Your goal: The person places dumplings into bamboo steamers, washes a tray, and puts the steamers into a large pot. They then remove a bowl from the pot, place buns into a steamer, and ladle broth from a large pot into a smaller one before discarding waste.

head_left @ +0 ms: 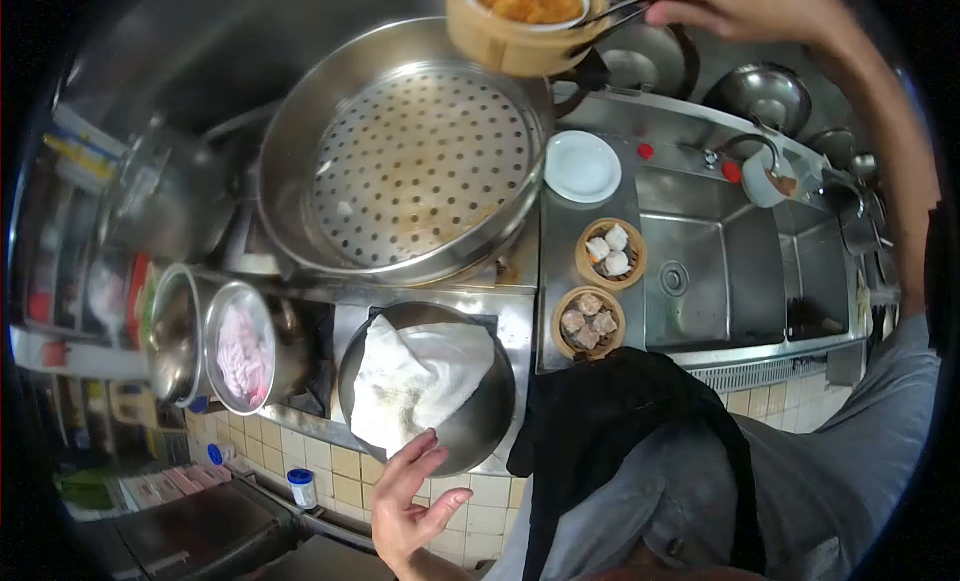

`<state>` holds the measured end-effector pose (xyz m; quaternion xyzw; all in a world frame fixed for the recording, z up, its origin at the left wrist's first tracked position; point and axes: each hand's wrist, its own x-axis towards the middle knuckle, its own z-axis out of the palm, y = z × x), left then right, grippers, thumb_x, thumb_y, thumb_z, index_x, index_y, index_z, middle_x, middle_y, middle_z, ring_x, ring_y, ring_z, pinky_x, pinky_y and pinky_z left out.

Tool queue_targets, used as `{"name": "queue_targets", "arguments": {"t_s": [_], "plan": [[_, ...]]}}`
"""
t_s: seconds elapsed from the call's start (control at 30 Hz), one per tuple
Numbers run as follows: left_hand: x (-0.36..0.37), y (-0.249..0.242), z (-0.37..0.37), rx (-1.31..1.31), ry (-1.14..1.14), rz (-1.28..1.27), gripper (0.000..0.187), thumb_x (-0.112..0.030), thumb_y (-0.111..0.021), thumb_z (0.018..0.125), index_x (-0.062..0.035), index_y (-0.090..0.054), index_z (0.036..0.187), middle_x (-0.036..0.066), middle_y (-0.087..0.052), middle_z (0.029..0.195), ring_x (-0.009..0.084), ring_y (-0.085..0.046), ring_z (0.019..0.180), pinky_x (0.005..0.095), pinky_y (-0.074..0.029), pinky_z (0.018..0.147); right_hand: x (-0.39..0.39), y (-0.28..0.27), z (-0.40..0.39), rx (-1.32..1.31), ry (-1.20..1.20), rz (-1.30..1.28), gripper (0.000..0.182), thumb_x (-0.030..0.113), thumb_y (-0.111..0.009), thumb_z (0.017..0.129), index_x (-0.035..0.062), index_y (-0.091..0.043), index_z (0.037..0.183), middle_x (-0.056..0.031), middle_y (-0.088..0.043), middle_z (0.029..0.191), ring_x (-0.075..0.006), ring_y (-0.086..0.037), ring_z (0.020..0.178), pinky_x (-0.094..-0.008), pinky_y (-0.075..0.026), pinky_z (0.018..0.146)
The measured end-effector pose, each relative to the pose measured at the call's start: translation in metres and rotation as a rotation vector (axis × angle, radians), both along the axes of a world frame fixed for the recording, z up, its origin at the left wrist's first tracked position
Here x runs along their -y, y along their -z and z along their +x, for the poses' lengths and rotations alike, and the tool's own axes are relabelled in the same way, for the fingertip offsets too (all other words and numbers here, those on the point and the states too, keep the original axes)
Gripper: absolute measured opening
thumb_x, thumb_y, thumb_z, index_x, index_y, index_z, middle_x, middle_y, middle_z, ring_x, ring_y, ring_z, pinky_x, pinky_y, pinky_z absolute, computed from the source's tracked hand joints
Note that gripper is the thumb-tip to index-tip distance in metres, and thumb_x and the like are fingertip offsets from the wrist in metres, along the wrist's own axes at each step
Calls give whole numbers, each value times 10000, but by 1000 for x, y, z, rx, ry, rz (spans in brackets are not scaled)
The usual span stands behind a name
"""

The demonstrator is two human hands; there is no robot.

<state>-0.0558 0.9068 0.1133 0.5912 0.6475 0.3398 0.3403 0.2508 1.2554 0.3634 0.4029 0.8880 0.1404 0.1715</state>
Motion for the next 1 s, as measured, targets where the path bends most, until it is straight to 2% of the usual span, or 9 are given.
{"name": "queue_targets", "arguments": {"t_s": [0.03, 0.13, 0.23, 0.33, 0.43, 0.47, 0.77, 0.83, 1.0], "plan": [[-6, -1, 2, 14, 58, 2, 587, -299, -922, 690, 35, -721, 1128, 248, -661, 1253, 361, -667, 1141, 404, -535, 948, -2, -1, 18, 4, 18, -9, 259, 283, -590, 960, 45, -691, 982, -181, -714, 857, -367, -693, 809, -472, -534, 704], [-19, 4, 7, -3, 144, 16, 596, -322, -921, 682, 29, -724, 1121, 239, -669, 1242, 368, -670, 1129, 409, -535, 934, -3, -1, 75, -61, -14, 25, 238, 265, -591, 962, 53, -698, 973, -179, -711, 844, -367, -693, 812, -454, -540, 712], [-36, -2, 13, -25, 238, 1, 606, -348, -919, 674, 25, -727, 1110, 235, -674, 1233, 376, -674, 1115, 415, -532, 924, 10, 7, 120, 29, 218, 44, 260, 267, -580, 976, 36, -683, 1036, -185, -723, 919, -344, -708, 843, -426, -553, 731], [-45, 0, 17, -32, 281, -36, 618, -365, -920, 665, 24, -728, 1105, 236, -678, 1218, 376, -676, 1104, 419, -529, 930, 5, 51, 195, -32, 132, 248, 262, 236, -622, 957, -14, -641, 1035, -199, -665, 853, -414, -647, 848, -513, -491, 721], [-52, 2, 21, -8, 301, -11, 628, -379, -919, 665, 19, -729, 1112, 237, -679, 1211, 387, -672, 1110, 426, -529, 930, 10, 77, 217, 89, 200, 213, 204, 250, -637, 936, 49, -668, 933, -165, -697, 865, -384, -678, 893, -509, -515, 754], [-54, 1, 22, -11, 304, -17, 628, -379, -919, 665, 19, -729, 1112, 237, -679, 1211, 387, -672, 1110, 426, -529, 930, 8, 92, 233, 62, 122, 199, 178, 217, -642, 922, 40, -627, 915, -182, -668, 852, -400, -659, 864, -535, -481, 739], [-54, 20, 33, 116, 350, -67, 694, -369, -940, 637, 20, -716, 1166, 239, -669, 1238, 377, -657, 1155, 426, -513, 969, -50, 232, 223, 5, 191, -92, 218, 273, -639, 933, 56, -651, 955, -154, -705, 877, -398, -675, 851, -516, -523, 726], [-46, 34, 41, 228, 254, -149, 680, -319, -946, 650, 30, -710, 1183, 246, -656, 1269, 357, -649, 1179, 412, -497, 996, -67, 263, 204, -12, 169, -158, 253, 313, -626, 955, 63, -658, 968, -157, -712, 886, -395, -683, 861, -515, -532, 741], [-35, 43, 64, 230, 172, -227, 577, -182, -919, 689, 44, -706, 1176, 236, -653, 1285, 325, -651, 1184, 392, -491, 1007, -105, 332, 161, -57, 133, -230, 276, 342, -623, 964, 79, -707, 979, -155, -728, 886, -374, -705, 892, -502, -557, 784]]}}
